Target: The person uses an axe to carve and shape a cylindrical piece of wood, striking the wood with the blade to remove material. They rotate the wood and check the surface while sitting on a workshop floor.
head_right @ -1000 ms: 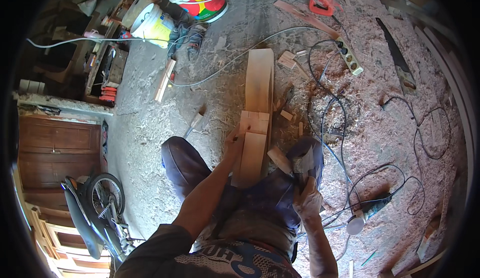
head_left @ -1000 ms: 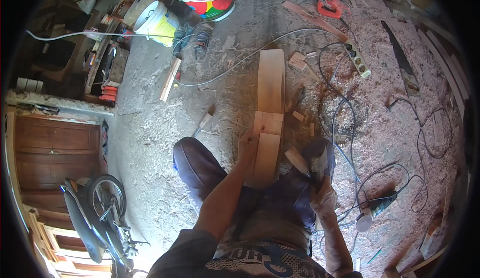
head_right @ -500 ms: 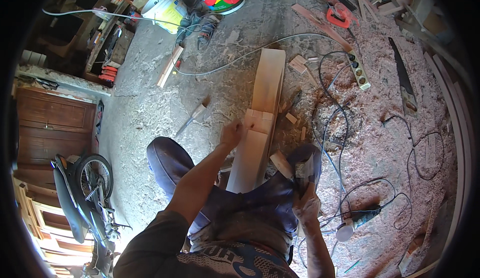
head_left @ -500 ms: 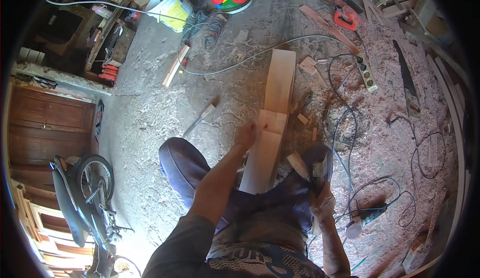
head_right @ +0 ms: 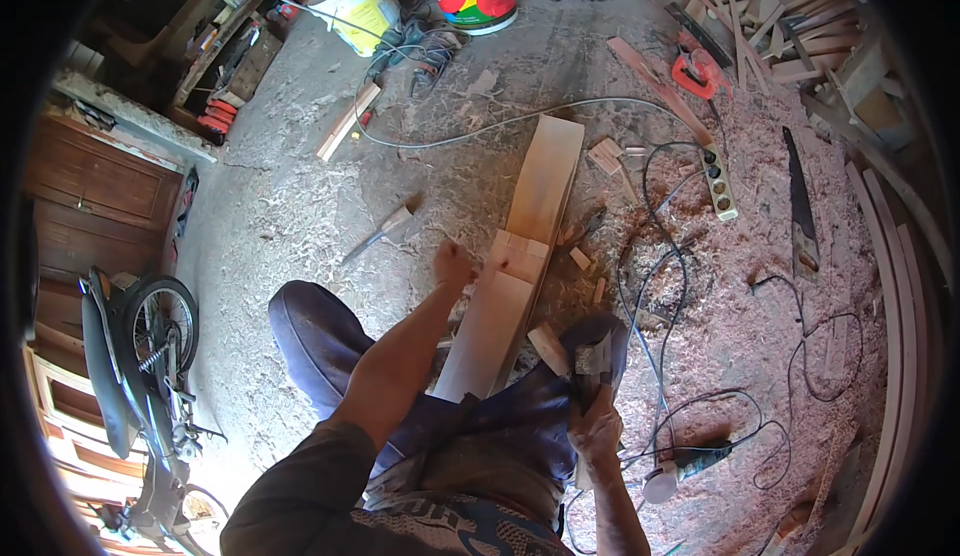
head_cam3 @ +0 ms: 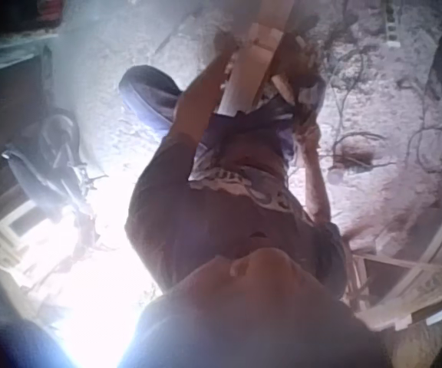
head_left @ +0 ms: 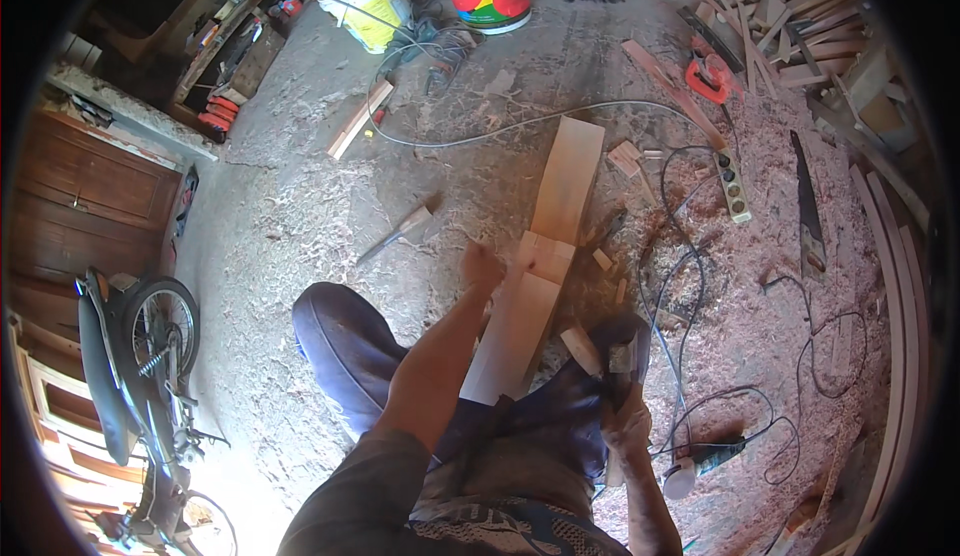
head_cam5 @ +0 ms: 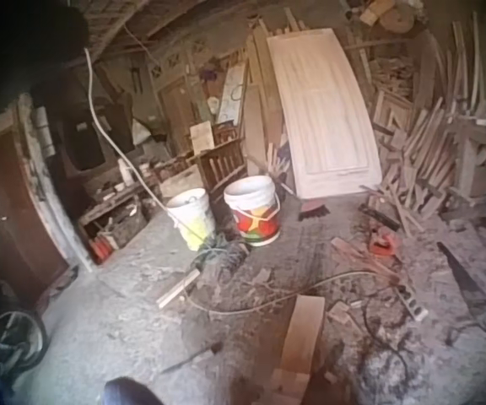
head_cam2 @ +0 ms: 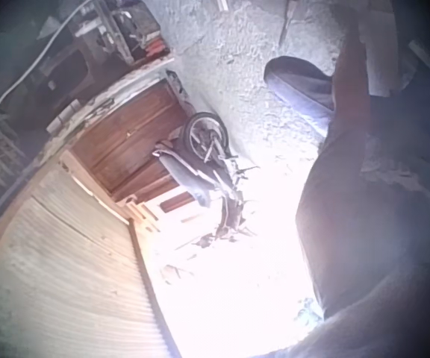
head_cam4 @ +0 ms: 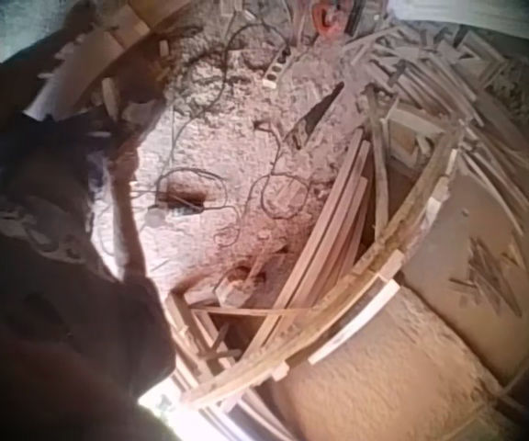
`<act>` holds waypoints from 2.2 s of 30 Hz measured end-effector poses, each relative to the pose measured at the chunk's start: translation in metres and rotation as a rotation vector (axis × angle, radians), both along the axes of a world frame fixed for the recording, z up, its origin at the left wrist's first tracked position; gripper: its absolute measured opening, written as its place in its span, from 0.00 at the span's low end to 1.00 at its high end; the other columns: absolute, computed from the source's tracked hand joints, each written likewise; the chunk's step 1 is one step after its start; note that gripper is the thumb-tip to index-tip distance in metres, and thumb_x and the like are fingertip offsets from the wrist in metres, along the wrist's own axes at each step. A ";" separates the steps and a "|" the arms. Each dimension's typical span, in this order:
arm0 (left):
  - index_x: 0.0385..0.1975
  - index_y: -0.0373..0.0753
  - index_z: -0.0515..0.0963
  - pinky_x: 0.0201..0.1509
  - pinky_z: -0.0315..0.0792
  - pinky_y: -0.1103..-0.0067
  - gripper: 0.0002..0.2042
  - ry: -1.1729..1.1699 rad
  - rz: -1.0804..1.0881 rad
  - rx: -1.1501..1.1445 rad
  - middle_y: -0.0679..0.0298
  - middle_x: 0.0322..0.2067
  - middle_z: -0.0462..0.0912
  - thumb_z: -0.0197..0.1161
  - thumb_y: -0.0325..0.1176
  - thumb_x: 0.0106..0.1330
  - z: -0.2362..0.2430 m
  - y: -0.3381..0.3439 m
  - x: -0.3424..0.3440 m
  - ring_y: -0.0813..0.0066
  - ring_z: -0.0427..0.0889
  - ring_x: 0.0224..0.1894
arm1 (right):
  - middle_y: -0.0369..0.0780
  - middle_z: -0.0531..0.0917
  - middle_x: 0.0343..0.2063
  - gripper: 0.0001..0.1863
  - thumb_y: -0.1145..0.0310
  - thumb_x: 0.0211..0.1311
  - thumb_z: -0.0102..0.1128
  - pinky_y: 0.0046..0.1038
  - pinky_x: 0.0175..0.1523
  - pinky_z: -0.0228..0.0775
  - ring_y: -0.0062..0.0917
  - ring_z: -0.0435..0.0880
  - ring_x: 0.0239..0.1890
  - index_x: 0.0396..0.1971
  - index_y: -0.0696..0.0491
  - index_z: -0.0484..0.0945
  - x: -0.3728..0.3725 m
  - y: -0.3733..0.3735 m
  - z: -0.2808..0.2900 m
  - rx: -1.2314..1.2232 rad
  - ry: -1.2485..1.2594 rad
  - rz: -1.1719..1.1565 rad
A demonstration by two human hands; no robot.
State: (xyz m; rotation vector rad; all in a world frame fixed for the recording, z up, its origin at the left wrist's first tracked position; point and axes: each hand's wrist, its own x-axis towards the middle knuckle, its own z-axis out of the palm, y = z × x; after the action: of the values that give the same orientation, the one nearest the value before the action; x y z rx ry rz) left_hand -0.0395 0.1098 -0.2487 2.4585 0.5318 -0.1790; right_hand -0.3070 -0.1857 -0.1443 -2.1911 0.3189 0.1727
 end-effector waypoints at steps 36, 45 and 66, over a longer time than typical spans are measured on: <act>0.54 0.35 0.78 0.53 0.77 0.69 0.33 0.060 -0.589 -0.086 0.50 0.46 0.85 0.79 0.48 0.50 0.094 -0.050 0.082 0.62 0.84 0.49 | 0.61 0.84 0.30 0.26 0.59 0.57 0.63 0.57 0.38 0.75 0.63 0.83 0.35 0.50 0.58 0.68 -0.005 -0.016 -0.013 0.003 -0.004 -0.127; 0.43 0.43 0.79 0.49 0.75 0.58 0.22 0.007 -1.258 0.491 0.54 0.37 0.85 0.76 0.37 0.46 0.349 -0.121 0.144 0.48 0.84 0.47 | 0.59 0.84 0.30 0.23 0.60 0.54 0.63 0.55 0.42 0.75 0.62 0.83 0.37 0.44 0.57 0.69 -0.004 -0.025 -0.001 0.069 0.101 -0.178; 0.55 0.44 0.74 0.52 0.74 0.72 0.17 -0.176 -1.597 -0.286 0.64 0.50 0.74 0.59 0.30 0.66 0.007 -0.030 0.041 0.69 0.76 0.50 | 0.59 0.84 0.32 0.28 0.54 0.53 0.63 0.53 0.44 0.73 0.60 0.84 0.39 0.47 0.60 0.70 -0.001 -0.023 0.001 0.017 0.224 -0.188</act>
State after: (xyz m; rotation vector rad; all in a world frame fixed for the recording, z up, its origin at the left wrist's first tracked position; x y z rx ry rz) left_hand 0.0015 0.0801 -0.2414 1.9843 -1.4816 -0.5761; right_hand -0.3077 -0.2087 -0.1429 -2.1138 0.6443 0.3157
